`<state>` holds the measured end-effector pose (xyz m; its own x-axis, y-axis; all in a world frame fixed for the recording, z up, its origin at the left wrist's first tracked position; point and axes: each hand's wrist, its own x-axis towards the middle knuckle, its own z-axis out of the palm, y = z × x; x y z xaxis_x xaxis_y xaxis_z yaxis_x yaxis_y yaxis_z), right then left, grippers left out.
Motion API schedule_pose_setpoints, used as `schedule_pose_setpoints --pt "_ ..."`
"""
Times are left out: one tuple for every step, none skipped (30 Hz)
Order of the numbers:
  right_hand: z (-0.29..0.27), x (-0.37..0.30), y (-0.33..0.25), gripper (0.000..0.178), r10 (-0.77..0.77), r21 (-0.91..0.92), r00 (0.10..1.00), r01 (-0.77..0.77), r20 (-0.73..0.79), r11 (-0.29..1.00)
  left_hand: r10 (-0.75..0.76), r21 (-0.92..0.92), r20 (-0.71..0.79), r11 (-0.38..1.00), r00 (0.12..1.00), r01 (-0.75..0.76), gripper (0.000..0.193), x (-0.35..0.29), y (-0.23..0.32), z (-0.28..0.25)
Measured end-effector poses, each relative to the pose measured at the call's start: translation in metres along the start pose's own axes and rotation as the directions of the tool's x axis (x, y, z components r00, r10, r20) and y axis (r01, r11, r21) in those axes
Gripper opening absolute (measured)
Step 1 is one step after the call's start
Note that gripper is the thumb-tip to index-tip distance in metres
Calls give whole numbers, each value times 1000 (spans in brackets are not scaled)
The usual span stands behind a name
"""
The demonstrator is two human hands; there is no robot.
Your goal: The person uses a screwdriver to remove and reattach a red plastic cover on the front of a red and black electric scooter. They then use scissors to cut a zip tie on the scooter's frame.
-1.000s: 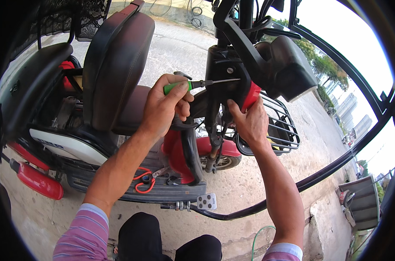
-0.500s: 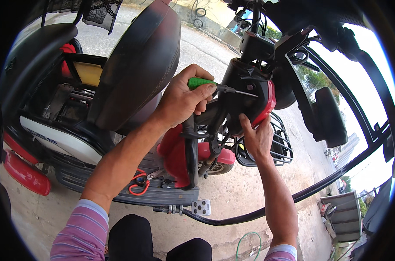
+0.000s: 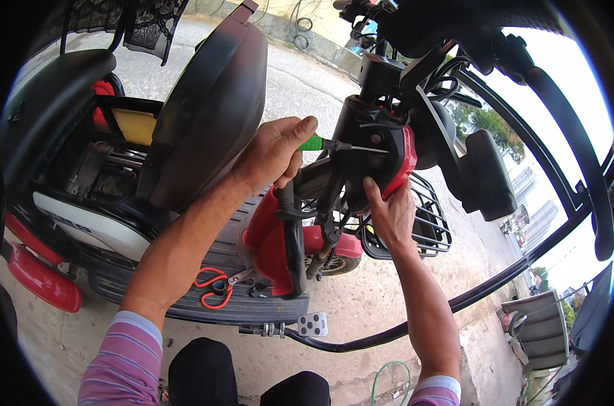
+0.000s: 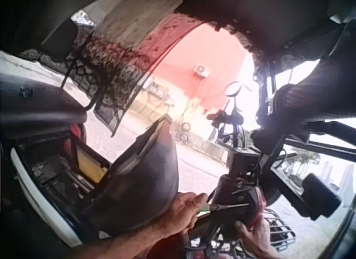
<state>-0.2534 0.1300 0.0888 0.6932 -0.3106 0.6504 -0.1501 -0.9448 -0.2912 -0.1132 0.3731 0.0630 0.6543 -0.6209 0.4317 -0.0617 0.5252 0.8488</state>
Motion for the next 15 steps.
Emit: schedule_pose_setpoints --pt "1 1 0 66 2 0 1000 -2 -4 1000 4 -42 -37 999 999 -5 27 2 -6 4" --pt "0 1 -3 66 17 8 1000 -17 0 1000 6 -84 -72 996 997 -12 27 5 -12 7" --pt "0 1 -8 66 32 15 999 -32 5 999 69 -71 -55 995 996 -72 18 6 -17 5" --pt "-1 0 -10 66 49 21 999 -49 8 999 158 -22 -61 987 985 -160 15 7 -23 6" --pt "-2 0 -9 67 50 12 999 -50 19 999 247 28 -63 969 967 -246 12 7 -29 8" --pt "-4 1 -8 67 43 -7 999 -43 17 999 334 76 -61 941 941 -329 10 9 -34 8" --pt "-4 2 -6 68 39 -25 999 -38 20 999 338 117 -38 936 940 -331 10 6 -32 6" --pt "-5 2 -5 68 35 -42 999 -34 24 999 426 190 -29 890 904 -414 11 6 -34 6" --pt "-6 0 -8 69 47 -16 998 -46 41 999 510 261 -12 832 860 -490 11 7 -37 5" --pt "-5 0 -7 69 46 -15 998 -46 34 999 591 328 9 761 807 -561 12 8 -36 6" --pt "-3 0 -5 69 46 -13 999 -45 28 999 593 322 11 760 805 -565 13 8 -34 5" --pt "-2 1 -5 69 45 -12 999 -45 22 999 596 317 13 759 803 -569 14 8 -32 4" --pt "-3 0 -7 70 47 -8 999 -46 23 999 597 313 17 759 802 -571 16 8 -28 5" --pt "-4 -1 -9 70 55 -9 998 -54 24 998 500 202 -33 852 866 -484 19 6 -25 7" --pt "-5 -1 -10 70 62 -9 998 -62 26 998 390 83 -69 920 918 -384 23 3 -21 10"
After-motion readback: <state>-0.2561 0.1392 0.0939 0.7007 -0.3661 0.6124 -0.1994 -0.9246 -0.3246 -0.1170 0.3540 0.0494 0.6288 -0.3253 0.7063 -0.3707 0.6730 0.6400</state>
